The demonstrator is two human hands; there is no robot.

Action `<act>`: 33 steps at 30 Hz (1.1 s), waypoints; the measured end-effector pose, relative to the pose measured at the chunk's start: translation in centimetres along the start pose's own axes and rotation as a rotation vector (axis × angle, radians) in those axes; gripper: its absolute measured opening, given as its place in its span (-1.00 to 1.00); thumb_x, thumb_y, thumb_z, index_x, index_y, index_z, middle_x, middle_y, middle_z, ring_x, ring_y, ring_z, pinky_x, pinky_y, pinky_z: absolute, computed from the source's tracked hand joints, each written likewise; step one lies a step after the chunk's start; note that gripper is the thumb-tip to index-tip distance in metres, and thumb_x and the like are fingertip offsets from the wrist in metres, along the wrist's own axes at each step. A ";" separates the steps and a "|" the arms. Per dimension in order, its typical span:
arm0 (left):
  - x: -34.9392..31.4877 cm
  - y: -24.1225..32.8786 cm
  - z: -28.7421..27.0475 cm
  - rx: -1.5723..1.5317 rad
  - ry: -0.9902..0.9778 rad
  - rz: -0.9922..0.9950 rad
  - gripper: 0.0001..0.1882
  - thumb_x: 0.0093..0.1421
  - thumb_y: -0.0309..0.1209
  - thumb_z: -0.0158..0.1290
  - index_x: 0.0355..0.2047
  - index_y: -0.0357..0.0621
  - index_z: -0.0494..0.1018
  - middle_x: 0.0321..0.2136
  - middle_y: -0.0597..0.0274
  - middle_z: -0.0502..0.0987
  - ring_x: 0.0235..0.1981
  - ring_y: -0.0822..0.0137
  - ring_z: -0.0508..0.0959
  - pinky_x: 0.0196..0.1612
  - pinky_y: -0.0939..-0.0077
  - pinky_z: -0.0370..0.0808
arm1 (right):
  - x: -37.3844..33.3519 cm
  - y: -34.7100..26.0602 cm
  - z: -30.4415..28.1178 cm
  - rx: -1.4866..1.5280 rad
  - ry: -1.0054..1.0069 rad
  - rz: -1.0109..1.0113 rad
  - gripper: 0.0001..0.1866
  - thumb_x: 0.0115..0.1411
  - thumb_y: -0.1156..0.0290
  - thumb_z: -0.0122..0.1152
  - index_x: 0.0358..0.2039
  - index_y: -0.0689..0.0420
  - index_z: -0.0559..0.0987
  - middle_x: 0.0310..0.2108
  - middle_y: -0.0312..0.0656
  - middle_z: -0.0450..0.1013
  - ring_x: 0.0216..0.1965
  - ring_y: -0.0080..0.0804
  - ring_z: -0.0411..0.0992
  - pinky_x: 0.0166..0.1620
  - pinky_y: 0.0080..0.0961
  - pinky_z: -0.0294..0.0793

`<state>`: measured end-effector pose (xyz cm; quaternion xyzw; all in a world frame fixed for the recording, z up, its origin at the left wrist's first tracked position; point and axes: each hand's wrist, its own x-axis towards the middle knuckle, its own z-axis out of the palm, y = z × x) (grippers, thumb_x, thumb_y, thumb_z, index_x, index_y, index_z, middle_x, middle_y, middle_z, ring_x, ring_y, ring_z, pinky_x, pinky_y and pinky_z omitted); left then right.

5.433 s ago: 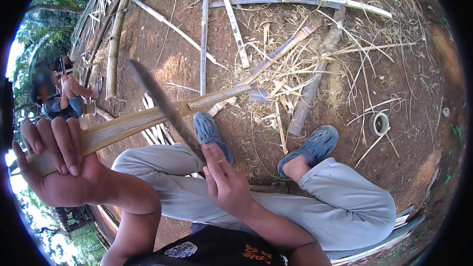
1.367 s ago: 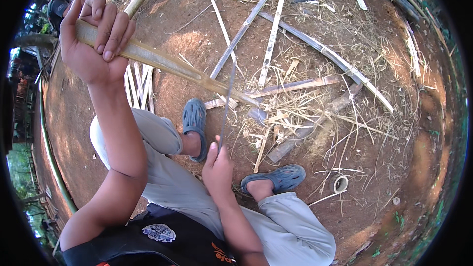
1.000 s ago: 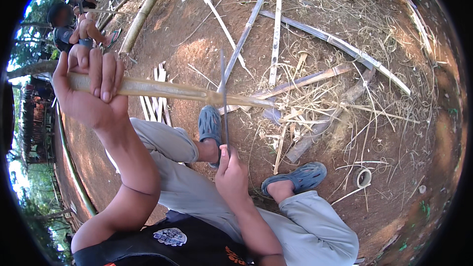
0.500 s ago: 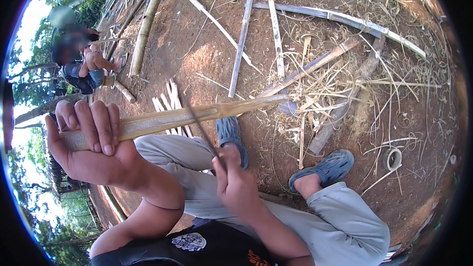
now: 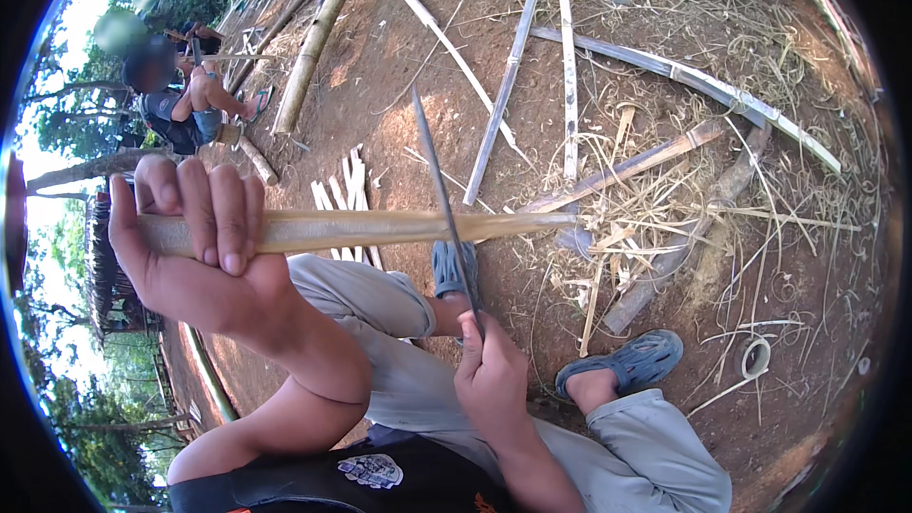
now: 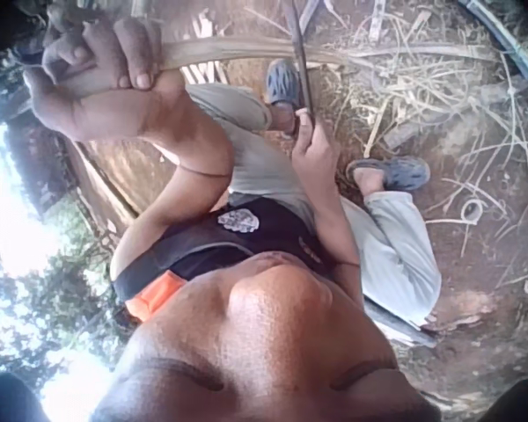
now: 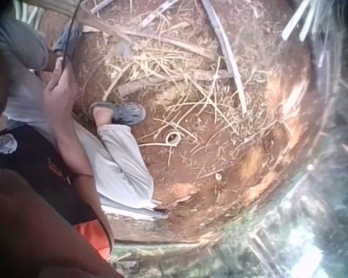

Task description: The person sits on the ground and uses a large machete to split long bamboo poles into thin strips. They repeatedly strike the bamboo against a wooden block to drive the blade through the material, then pull the blade out and reposition the bamboo to continue splitting it into smaller sections.

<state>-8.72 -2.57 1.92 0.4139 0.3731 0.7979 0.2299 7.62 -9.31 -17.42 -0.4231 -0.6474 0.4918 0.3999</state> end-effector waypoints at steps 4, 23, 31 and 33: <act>-0.1 0.8 -1.4 0.040 0.101 0.032 -0.57 0.42 -0.12 -0.27 -0.54 -0.09 0.25 -0.89 0.39 0.12 -0.94 0.56 0.01 -0.87 0.71 -0.07 | -0.9 -2.6 -2.2 0.215 -0.022 0.256 -0.79 0.39 0.41 -0.03 -0.22 0.24 0.55 -0.66 -0.20 0.32 -0.66 -0.48 0.37 -0.52 -0.54 0.35; -1.4 1.9 -0.2 0.071 -0.162 0.014 -0.68 0.42 -0.23 -0.23 -0.49 -0.04 0.20 -0.84 0.40 0.14 -0.90 0.56 0.08 -0.82 0.73 0.00 | -1.2 0.4 -0.5 0.064 -0.007 0.145 -0.81 0.39 0.40 0.01 -0.26 0.24 0.53 -0.68 -0.16 0.39 -0.69 -0.29 0.40 -0.56 -0.38 0.33; -3.7 2.9 1.2 0.042 -0.236 -0.055 -0.68 0.43 -0.23 -0.24 -0.48 -0.03 0.19 -0.83 0.37 0.15 -0.88 0.54 0.08 -0.77 0.68 0.00 | -2.4 -0.5 -1.4 0.067 -0.016 0.109 -0.84 0.34 0.45 0.07 -0.18 0.27 0.53 -0.43 0.04 0.53 -0.45 -0.05 0.57 -0.39 -0.32 0.52; -3.7 3.1 1.3 0.050 -0.242 -0.048 -0.68 0.43 -0.23 -0.24 -0.48 -0.03 0.19 -0.83 0.36 0.15 -0.89 0.53 0.08 -0.79 0.68 0.00 | -2.6 -1.0 -1.5 0.073 -0.020 0.102 -0.84 0.34 0.46 0.07 -0.17 0.27 0.53 -0.42 0.05 0.53 -0.44 -0.05 0.57 -0.40 -0.30 0.52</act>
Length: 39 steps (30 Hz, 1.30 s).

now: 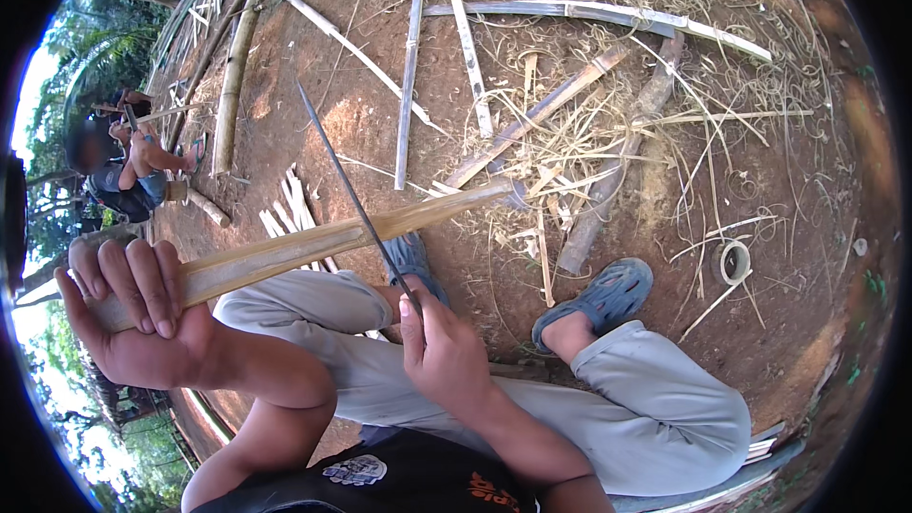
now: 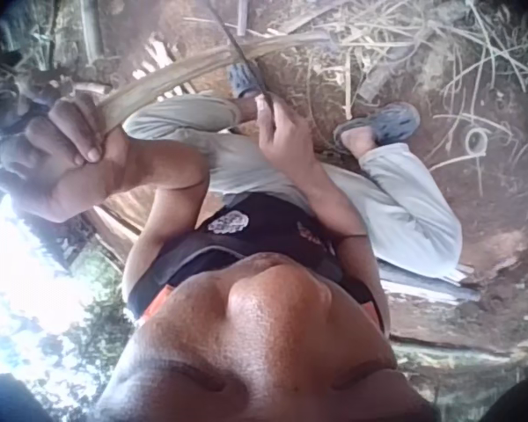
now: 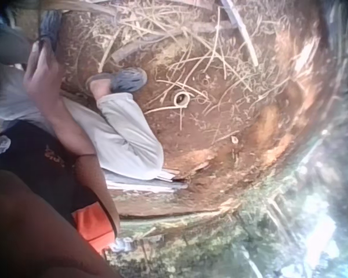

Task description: The person sits on the ground and uses a large machete to split long bamboo poles into thin strips. They repeatedly strike the bamboo against a wooden block to drive the blade through the material, then pull the blade out and reposition the bamboo to continue splitting it into smaller sections.

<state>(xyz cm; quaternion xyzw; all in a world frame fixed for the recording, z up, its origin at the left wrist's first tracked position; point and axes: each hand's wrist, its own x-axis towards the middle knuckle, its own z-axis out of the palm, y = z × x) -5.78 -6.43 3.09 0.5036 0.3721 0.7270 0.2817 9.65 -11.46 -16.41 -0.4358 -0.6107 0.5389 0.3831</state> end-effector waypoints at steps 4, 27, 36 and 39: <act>-0.2 0.1 0.5 -0.012 0.020 -0.018 -0.63 0.47 -0.13 -0.37 -0.45 -0.02 0.17 -0.86 0.33 0.17 -0.91 0.52 0.08 -0.82 0.70 0.04 | -0.8 -1.5 -0.6 -0.107 -0.052 -0.138 -0.83 0.32 0.47 0.07 -0.16 0.29 0.51 -0.41 0.08 0.53 -0.44 -0.01 0.57 -0.42 -0.25 0.52; -1.1 0.2 0.9 0.086 0.081 0.014 -0.63 0.48 -0.15 -0.37 -0.47 0.00 0.17 -0.85 0.35 0.17 -0.91 0.51 0.10 -0.84 0.72 0.05 | 0.2 0.1 0.2 -0.186 -0.101 0.092 -0.86 0.30 0.48 0.10 -0.24 0.31 0.46 -0.57 0.10 0.46 -0.57 0.07 0.51 -0.53 -0.17 0.46; -0.9 0.1 1.1 0.104 0.126 -0.004 -0.63 0.47 -0.18 -0.34 -0.50 0.00 0.18 -0.86 0.37 0.16 -0.90 0.53 0.10 -0.77 0.69 0.08 | 0.3 0.2 0.2 -0.120 -0.109 0.095 -0.84 0.34 0.43 0.05 -0.29 0.29 0.46 -0.65 0.08 0.43 -0.59 0.08 0.49 -0.54 -0.13 0.43; -1.3 0.0 1.3 0.104 0.130 0.031 -0.63 0.47 -0.18 -0.32 -0.50 0.00 0.19 -0.87 0.40 0.15 -0.91 0.54 0.08 -0.78 0.69 0.04 | -0.5 -0.6 0.1 -0.117 -0.062 -0.033 -0.81 0.36 0.41 0.02 -0.33 0.29 0.45 -0.64 0.10 0.43 -0.59 0.10 0.48 -0.55 -0.11 0.41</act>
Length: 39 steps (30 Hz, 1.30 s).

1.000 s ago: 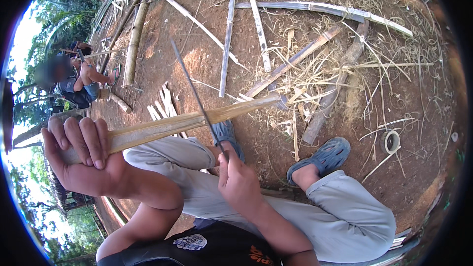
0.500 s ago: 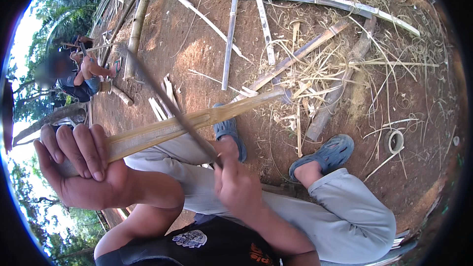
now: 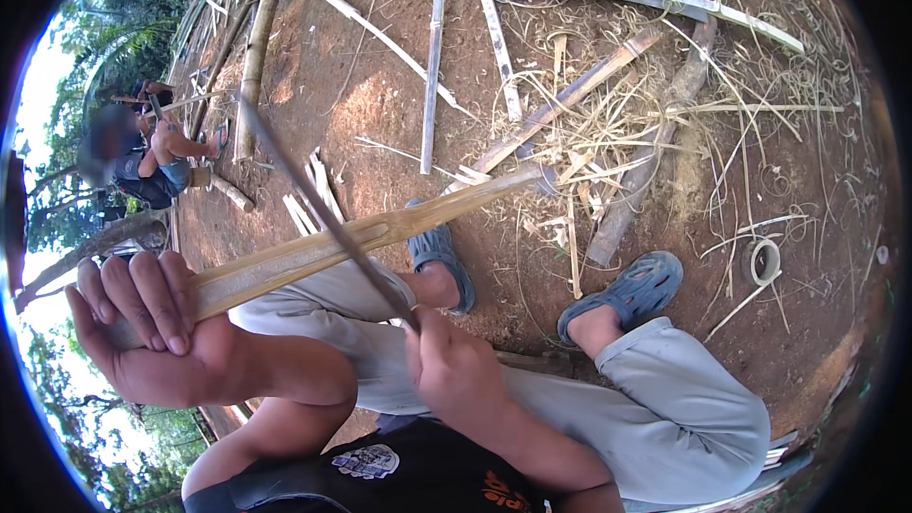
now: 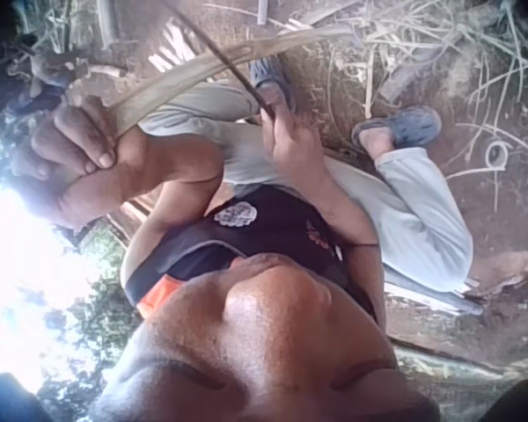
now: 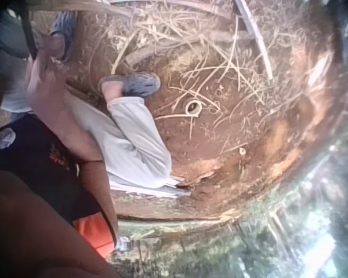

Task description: The person sits on the ground and uses a large machete to split long bamboo poles into thin strips. They repeatedly strike the bamboo against a wooden block to drive the blade through the material, then pull the blade out and reposition the bamboo to continue splitting it into smaller sections.

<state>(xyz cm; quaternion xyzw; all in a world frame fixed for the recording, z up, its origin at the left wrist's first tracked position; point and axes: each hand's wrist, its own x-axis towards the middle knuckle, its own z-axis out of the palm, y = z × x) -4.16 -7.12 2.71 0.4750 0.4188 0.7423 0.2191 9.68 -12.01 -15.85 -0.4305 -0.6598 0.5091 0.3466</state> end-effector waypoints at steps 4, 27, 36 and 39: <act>0.4 0.0 -0.3 0.005 0.036 -0.005 -0.63 0.46 -0.20 -0.32 -0.51 0.01 0.19 -0.86 0.41 0.15 -0.91 0.54 0.09 -0.78 0.69 0.01 | 0.8 2.4 0.6 -0.031 -0.053 0.137 -0.85 0.32 0.44 0.06 -0.28 0.29 0.46 -0.58 0.10 0.46 -0.57 0.10 0.49 -0.52 -0.13 0.44; 2.3 -1.2 -2.1 -0.032 0.041 -0.002 -0.69 0.38 -0.35 -0.19 -0.56 -0.01 0.16 -0.83 0.42 0.10 -0.87 0.58 0.05 -0.80 0.74 -0.04 | 1.6 12.3 1.8 -0.454 0.002 0.421 -0.79 0.36 0.38 -0.01 -0.29 0.30 0.43 -0.64 0.15 0.46 -0.56 0.18 0.49 -0.48 0.01 0.46; 2.8 -1.3 -3.0 -0.037 0.064 -0.009 -0.69 0.38 -0.34 -0.21 -0.56 -0.03 0.16 -0.81 0.41 0.09 -0.87 0.57 0.04 -0.79 0.72 -0.04 | 1.3 15.9 3.5 -0.462 0.050 0.489 -0.74 0.35 0.31 -0.02 -0.27 0.31 0.44 -0.62 0.13 0.49 -0.53 0.15 0.54 -0.45 -0.03 0.54; 3.2 -1.8 -3.3 -0.047 0.080 -0.005 -0.69 0.37 -0.34 -0.20 -0.56 -0.03 0.16 -0.81 0.41 0.09 -0.86 0.57 0.04 -0.77 0.71 -0.04 | 1.9 14.7 3.0 -0.523 -0.007 0.517 -0.71 0.34 0.31 -0.01 -0.20 0.33 0.45 -0.59 0.15 0.51 -0.49 0.18 0.54 -0.41 -0.01 0.55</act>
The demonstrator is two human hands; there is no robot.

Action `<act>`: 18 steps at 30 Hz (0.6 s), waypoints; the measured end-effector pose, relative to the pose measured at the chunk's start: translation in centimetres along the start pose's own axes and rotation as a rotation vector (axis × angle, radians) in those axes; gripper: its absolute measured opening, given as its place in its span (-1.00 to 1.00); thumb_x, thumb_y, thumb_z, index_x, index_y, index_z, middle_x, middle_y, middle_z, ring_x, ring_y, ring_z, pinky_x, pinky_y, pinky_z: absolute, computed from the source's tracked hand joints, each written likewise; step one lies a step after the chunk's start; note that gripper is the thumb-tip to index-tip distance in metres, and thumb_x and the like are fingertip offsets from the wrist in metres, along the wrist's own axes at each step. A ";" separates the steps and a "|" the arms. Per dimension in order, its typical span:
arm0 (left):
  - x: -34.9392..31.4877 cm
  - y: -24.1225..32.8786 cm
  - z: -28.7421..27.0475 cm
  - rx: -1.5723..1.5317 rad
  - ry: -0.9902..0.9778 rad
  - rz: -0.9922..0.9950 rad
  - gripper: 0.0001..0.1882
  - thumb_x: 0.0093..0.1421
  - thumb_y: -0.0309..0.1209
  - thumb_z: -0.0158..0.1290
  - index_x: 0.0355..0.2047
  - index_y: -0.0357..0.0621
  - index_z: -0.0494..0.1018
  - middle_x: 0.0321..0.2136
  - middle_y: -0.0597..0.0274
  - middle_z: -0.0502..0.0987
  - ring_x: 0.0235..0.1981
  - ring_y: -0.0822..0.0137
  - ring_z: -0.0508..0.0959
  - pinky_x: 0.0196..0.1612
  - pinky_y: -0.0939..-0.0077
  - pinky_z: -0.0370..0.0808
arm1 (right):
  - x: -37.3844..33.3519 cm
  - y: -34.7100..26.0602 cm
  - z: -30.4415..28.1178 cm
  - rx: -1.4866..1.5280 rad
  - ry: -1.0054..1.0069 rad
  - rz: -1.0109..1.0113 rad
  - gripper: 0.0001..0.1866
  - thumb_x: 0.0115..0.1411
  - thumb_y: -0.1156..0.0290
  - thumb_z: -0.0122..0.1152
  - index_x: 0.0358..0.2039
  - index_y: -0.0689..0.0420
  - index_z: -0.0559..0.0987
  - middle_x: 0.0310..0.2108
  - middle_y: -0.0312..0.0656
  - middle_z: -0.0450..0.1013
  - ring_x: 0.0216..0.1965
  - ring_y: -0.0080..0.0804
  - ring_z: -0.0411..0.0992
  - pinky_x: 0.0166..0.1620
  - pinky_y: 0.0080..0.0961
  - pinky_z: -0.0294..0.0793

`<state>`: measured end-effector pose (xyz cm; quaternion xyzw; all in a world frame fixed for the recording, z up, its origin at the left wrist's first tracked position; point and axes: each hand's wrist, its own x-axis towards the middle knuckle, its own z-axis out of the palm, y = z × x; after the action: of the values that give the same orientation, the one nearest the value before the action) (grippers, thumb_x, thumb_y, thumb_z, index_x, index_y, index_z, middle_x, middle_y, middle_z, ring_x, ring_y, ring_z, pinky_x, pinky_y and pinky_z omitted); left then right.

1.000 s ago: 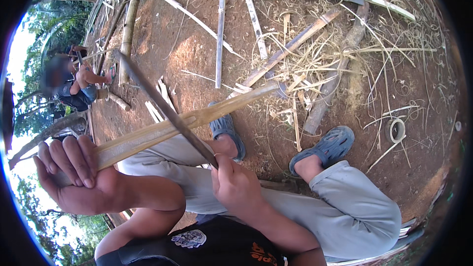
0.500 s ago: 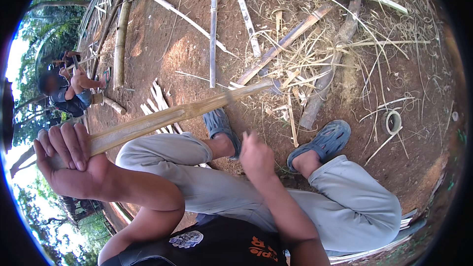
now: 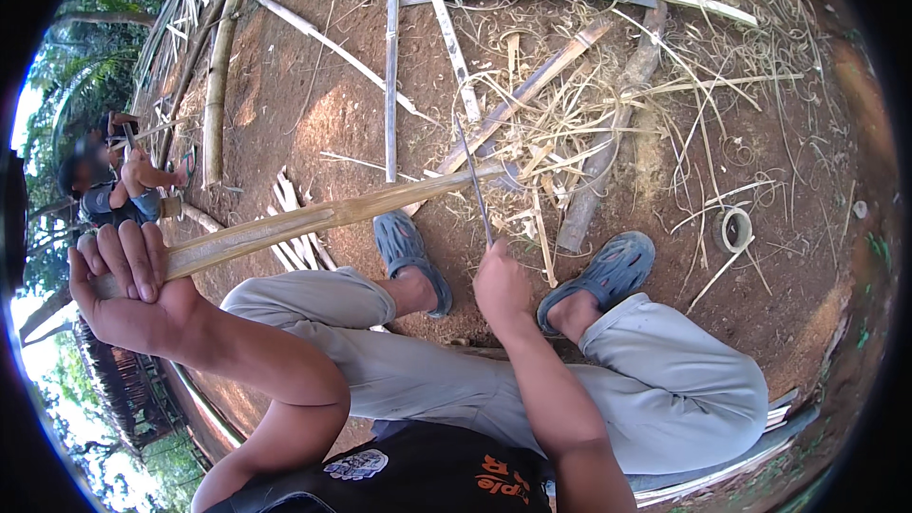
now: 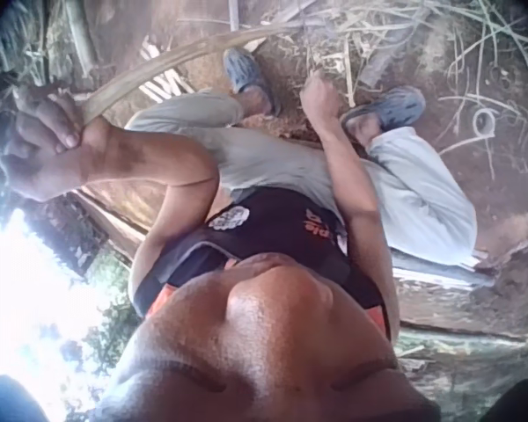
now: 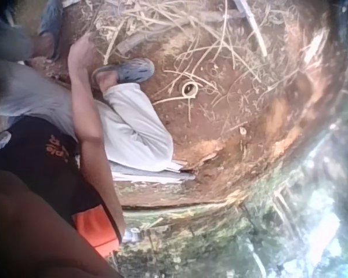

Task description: The person sits on the ground and uses a large machete to split long bamboo poles into thin strips. They repeatedly strike the bamboo against a wooden block to drive the blade through the material, then pull the blade out and reposition the bamboo to continue splitting it into smaller sections.

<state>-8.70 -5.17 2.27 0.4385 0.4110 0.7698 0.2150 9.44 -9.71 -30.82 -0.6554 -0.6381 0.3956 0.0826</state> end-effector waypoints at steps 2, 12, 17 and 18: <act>0.1 -0.1 0.1 -0.001 -0.008 -0.003 -0.69 0.37 -0.34 -0.20 -0.56 -0.03 0.16 -0.81 0.41 0.09 -0.86 0.57 0.04 -0.77 0.70 -0.05 | -1.3 -1.6 -1.1 -0.001 -0.024 -0.030 -0.72 0.34 0.33 -0.01 -0.15 0.34 0.44 -0.59 0.14 0.51 -0.49 0.16 0.55 -0.41 0.00 0.55; 0.4 -0.2 -0.2 0.032 0.090 0.041 -0.67 0.39 -0.30 -0.21 -0.57 0.00 0.16 -0.86 0.42 0.09 -0.90 0.59 0.02 -0.81 0.73 -0.07 | -1.3 -0.5 2.2 0.140 0.032 0.077 -0.74 0.37 0.34 -0.08 -0.26 0.34 0.40 -0.59 0.22 0.48 -0.48 0.26 0.51 -0.42 0.10 0.48; 0.4 -0.2 -0.5 0.039 0.047 0.039 -0.68 0.39 -0.30 -0.21 -0.56 0.00 0.16 -0.86 0.42 0.08 -0.90 0.58 0.02 -0.82 0.74 -0.06 | -0.6 1.3 2.6 0.169 0.004 0.101 -0.72 0.37 0.34 -0.09 -0.24 0.36 0.41 -0.54 0.23 0.50 -0.43 0.25 0.53 -0.35 0.10 0.51; 0.5 -0.3 -0.2 0.039 0.071 0.028 -0.68 0.39 -0.30 -0.21 -0.55 -0.01 0.16 -0.86 0.42 0.09 -0.90 0.58 0.02 -0.82 0.74 -0.05 | 0.2 3.4 3.2 0.140 -0.008 0.133 -0.73 0.37 0.34 -0.10 -0.23 0.35 0.41 -0.53 0.23 0.50 -0.42 0.25 0.53 -0.34 0.10 0.51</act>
<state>-9.13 -4.70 2.22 0.4206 0.4272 0.7796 0.1809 10.02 -11.41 -35.14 -0.6873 -0.5643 0.4463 0.0995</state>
